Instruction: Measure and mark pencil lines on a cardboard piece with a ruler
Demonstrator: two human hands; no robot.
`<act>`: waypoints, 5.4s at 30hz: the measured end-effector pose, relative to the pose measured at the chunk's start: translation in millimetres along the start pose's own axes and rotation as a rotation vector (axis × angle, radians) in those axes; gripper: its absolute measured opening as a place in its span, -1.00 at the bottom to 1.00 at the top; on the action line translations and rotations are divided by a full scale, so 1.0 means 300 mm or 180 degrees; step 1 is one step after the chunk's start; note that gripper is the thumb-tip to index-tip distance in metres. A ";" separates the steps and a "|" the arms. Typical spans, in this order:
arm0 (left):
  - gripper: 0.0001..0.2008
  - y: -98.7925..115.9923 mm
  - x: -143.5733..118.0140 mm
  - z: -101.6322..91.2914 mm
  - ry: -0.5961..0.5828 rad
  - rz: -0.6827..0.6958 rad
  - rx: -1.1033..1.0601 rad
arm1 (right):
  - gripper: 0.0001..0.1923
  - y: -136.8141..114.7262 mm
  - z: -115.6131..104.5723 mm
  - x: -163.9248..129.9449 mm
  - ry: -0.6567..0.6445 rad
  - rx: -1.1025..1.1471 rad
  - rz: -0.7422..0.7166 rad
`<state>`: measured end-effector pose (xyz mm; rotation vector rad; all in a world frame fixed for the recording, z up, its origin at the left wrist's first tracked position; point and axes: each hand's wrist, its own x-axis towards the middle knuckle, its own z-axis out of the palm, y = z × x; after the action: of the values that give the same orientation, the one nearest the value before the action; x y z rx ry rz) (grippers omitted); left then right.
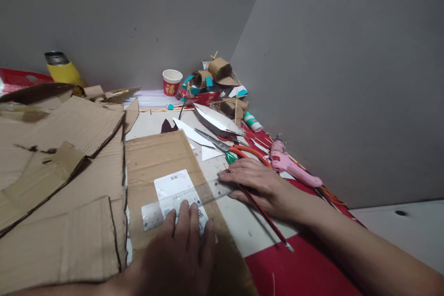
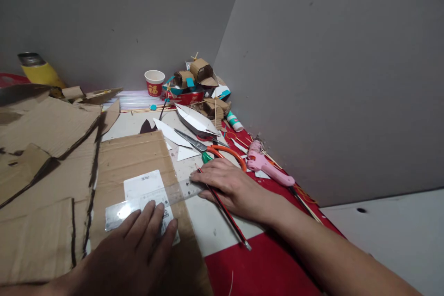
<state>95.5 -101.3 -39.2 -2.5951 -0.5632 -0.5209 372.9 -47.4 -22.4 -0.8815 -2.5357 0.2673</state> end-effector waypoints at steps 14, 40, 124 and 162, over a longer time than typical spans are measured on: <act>-0.62 -0.005 0.013 0.011 0.0052 -0.0166 -0.0077 | -0.62 -0.007 -0.008 0.005 -0.0037 -0.0022 0.0054; -0.57 0.016 -0.029 0.000 -0.0460 -0.0193 -0.0007 | -0.67 -0.044 -0.020 0.009 0.0440 0.0363 0.0154; -0.59 0.004 -0.018 0.006 -0.0424 -0.0227 0.0071 | -0.89 -0.150 0.149 0.147 0.1060 0.1603 0.1315; -0.58 0.002 -0.008 -0.004 -0.0480 -0.0228 0.0050 | -0.80 -0.143 0.147 0.162 0.0723 0.1547 0.1381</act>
<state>93.4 -103.2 -39.7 -2.6218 -0.7092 -0.3434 295.1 -51.8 -31.0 -1.1658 -1.9231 0.8249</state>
